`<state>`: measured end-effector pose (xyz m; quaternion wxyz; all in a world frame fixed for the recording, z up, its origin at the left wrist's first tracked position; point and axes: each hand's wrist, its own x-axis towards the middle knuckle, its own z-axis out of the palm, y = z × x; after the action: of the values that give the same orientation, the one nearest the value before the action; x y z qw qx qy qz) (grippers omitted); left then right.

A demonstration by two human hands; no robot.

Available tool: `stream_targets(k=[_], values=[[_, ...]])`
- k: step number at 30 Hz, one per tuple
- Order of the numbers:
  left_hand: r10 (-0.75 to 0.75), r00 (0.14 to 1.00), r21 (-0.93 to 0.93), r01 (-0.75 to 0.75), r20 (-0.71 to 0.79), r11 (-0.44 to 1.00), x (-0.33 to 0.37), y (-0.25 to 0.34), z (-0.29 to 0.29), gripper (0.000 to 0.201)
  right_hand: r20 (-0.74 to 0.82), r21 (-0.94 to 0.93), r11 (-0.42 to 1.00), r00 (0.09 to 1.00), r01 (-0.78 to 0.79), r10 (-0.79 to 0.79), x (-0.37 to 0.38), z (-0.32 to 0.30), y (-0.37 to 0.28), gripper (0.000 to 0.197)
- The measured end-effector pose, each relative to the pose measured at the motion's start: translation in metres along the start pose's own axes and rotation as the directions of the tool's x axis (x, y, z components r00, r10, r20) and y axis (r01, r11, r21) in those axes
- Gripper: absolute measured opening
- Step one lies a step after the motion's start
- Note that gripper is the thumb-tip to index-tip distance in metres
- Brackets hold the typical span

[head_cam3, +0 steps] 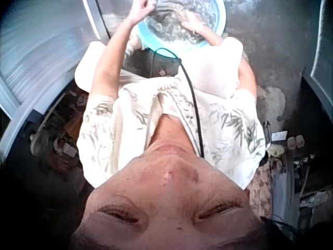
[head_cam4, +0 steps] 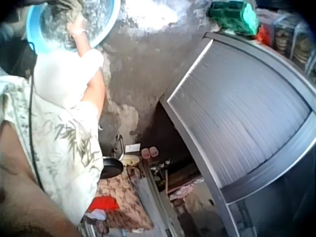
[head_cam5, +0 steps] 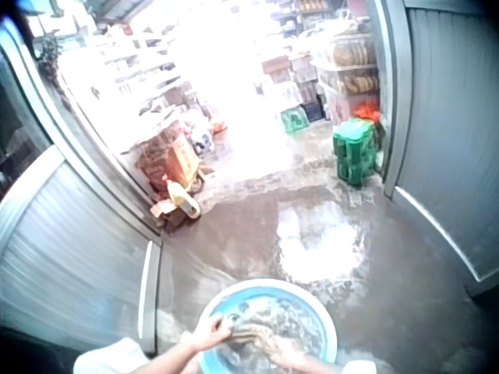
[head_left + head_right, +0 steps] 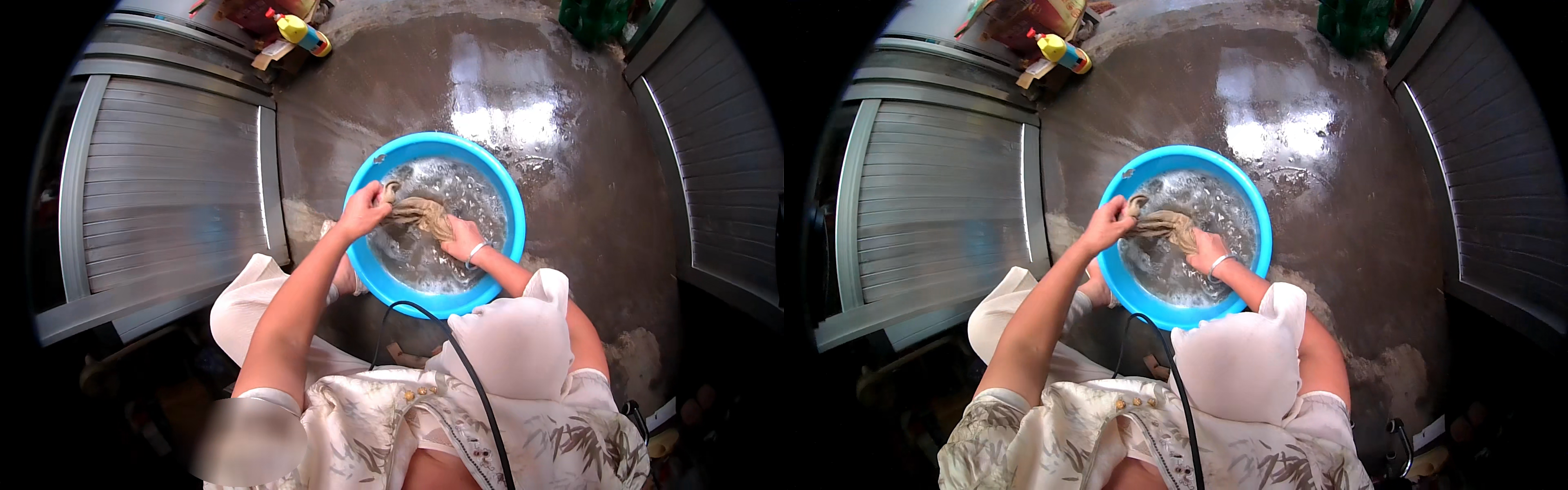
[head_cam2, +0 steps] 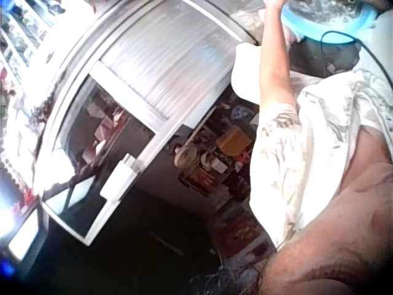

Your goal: The person wipes a metal door frame and the floor by hand using a cloth, then rinses and wrings the cloth in a basin of soapy water.

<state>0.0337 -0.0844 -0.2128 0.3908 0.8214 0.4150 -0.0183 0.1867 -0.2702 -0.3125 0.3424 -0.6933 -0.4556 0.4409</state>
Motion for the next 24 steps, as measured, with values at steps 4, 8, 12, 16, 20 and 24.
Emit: stream_targets(k=[4,8,12,16,20,24], values=[[-0.128,0.976,0.531,0.014,0.179,0.847,-0.011,-0.028,0.045,0.05,-0.01,-0.585,0.811,1.0,-0.015,0.011,-0.009,0.01,0.016,0.023],[-0.064,0.979,0.534,-0.049,0.192,0.844,-0.027,-0.013,0.061,0.09,0.256,-0.687,0.726,0.947,0.037,0.194,0.004,-0.001,0.026,0.016],[0.269,0.919,0.089,-0.306,0.289,0.948,-0.024,0.022,0.051,0.11,0.282,-0.52,0.84,0.959,0.154,-0.001,0.009,-0.018,-0.027,0.025],[0.299,0.942,-0.717,-0.105,0.149,0.689,-0.028,0.045,0.048,0.117,0.06,0.131,0.914,0.918,0.383,-0.393,0.009,-0.037,-0.088,0.031],[0.341,0.937,-0.744,-0.177,0.073,0.644,-0.033,0.074,0.026,0.116,0.072,0.358,0.843,0.889,0.401,-0.453,0.0,-0.065,-0.128,0.028],[0.501,0.864,-0.058,-0.499,0.042,0.865,-0.029,0.04,0.034,0.092,0.099,0.544,0.741,0.846,0.394,-0.523,-0.003,-0.089,-0.18,0.029]])
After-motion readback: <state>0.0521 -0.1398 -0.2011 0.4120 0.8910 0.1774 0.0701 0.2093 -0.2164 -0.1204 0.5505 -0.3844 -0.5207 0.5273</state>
